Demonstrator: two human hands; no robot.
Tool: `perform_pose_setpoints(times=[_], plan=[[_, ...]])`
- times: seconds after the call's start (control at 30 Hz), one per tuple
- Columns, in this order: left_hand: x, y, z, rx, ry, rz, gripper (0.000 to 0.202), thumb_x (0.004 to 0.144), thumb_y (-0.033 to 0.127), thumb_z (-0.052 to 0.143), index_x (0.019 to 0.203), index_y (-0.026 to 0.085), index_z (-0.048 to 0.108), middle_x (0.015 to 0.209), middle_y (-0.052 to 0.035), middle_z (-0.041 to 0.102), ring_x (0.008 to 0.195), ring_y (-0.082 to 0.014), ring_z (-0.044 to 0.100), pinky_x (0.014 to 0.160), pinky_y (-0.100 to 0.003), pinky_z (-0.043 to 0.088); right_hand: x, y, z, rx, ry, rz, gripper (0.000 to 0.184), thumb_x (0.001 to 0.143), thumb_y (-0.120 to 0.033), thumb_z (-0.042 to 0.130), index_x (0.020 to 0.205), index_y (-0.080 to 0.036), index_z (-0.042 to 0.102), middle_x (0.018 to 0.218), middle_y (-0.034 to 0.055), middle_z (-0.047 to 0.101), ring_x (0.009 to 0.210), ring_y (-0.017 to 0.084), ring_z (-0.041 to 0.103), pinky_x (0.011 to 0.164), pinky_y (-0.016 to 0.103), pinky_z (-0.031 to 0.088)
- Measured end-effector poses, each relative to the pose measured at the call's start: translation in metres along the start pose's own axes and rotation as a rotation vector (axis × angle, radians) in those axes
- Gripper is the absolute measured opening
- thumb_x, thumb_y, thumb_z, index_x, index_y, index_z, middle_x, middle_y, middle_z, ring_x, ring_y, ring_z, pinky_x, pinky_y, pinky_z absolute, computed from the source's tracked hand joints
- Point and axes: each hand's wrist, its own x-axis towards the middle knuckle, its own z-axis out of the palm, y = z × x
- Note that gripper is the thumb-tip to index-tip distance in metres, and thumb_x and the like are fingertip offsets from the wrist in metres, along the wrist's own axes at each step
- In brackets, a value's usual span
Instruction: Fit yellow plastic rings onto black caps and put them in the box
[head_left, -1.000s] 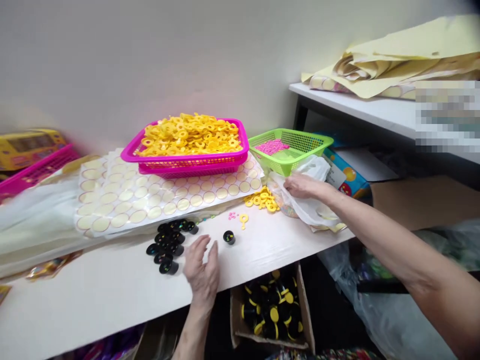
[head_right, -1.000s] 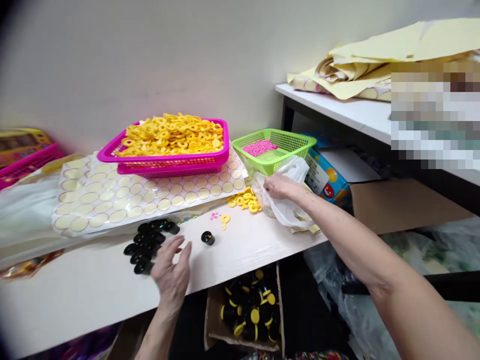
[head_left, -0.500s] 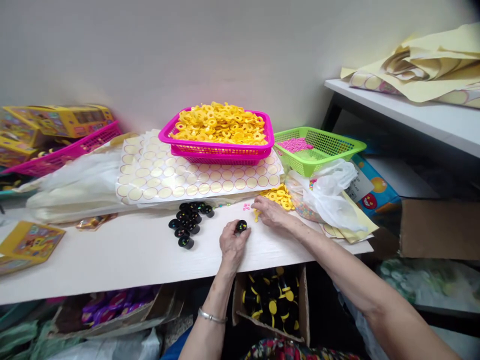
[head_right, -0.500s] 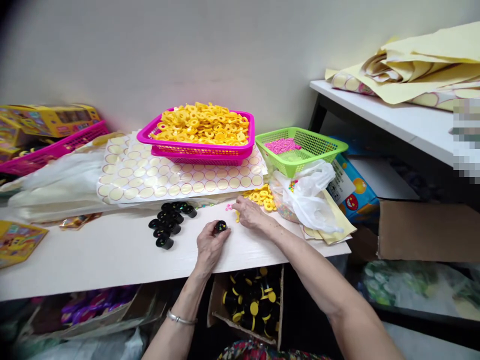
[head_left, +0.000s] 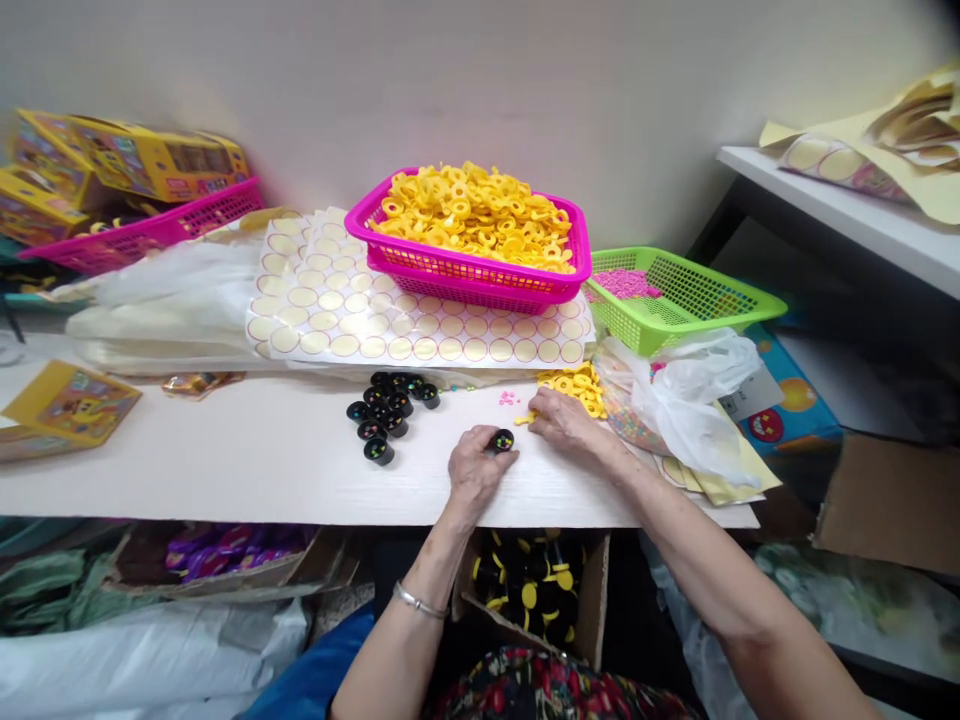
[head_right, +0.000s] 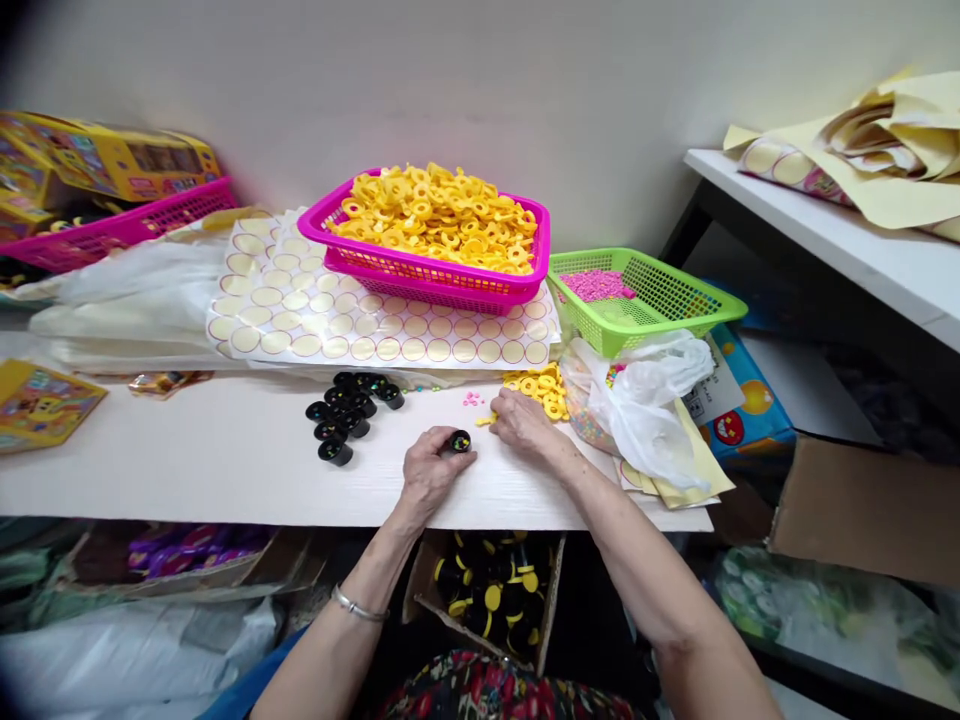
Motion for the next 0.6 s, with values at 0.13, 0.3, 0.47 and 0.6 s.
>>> perform_pose_setpoints(times=[0.13,0.3,0.47,0.6], plan=[[-0.001,0.002,-0.001,0.003,-0.019,0.030,0.018,0.062,0.030,0.070,0.078,0.022,0.064,0.082,-0.0002,0.062,0.080,-0.0169,0.053,0.073,-0.029,0.041,-0.008,-0.015,0.006,0.241,0.205,-0.043,0.019,0.076,-0.031,0.058,0.087,-0.015,0.058,0.081,0.0018,0.051,0.073,0.013,0.046,0.066,0.025,0.035],[-0.001,0.002,0.000,-0.009,-0.004,-0.005,0.009,0.064,0.024,0.065,0.072,0.021,0.064,0.080,-0.0008,0.062,0.079,-0.0164,0.054,0.070,-0.027,0.041,-0.014,-0.045,0.010,0.194,0.184,-0.158,0.011,0.073,-0.023,0.058,0.082,-0.017,0.062,0.084,0.0033,0.053,0.081,0.016,0.046,0.070,0.026,0.036],[-0.001,-0.001,0.001,-0.009,0.001,-0.057,0.014,0.059,0.023,0.066,0.073,0.021,0.064,0.082,-0.0022,0.062,0.080,-0.0181,0.053,0.072,-0.029,0.043,-0.013,-0.056,0.010,0.128,0.131,-0.126,0.010,0.077,-0.022,0.053,0.077,-0.017,0.062,0.081,0.0023,0.050,0.078,0.014,0.045,0.067,0.024,0.035],[-0.003,-0.003,-0.009,-0.215,-0.004,-0.045,0.022,0.057,0.015,0.060,0.077,0.020,0.066,0.092,-0.0036,0.061,0.085,-0.0181,0.053,0.074,-0.029,0.043,-0.014,-0.058,0.012,0.132,0.122,-0.123,0.012,0.080,-0.024,0.051,0.074,-0.018,0.060,0.080,0.0007,0.047,0.073,0.012,0.045,0.064,0.023,0.033]])
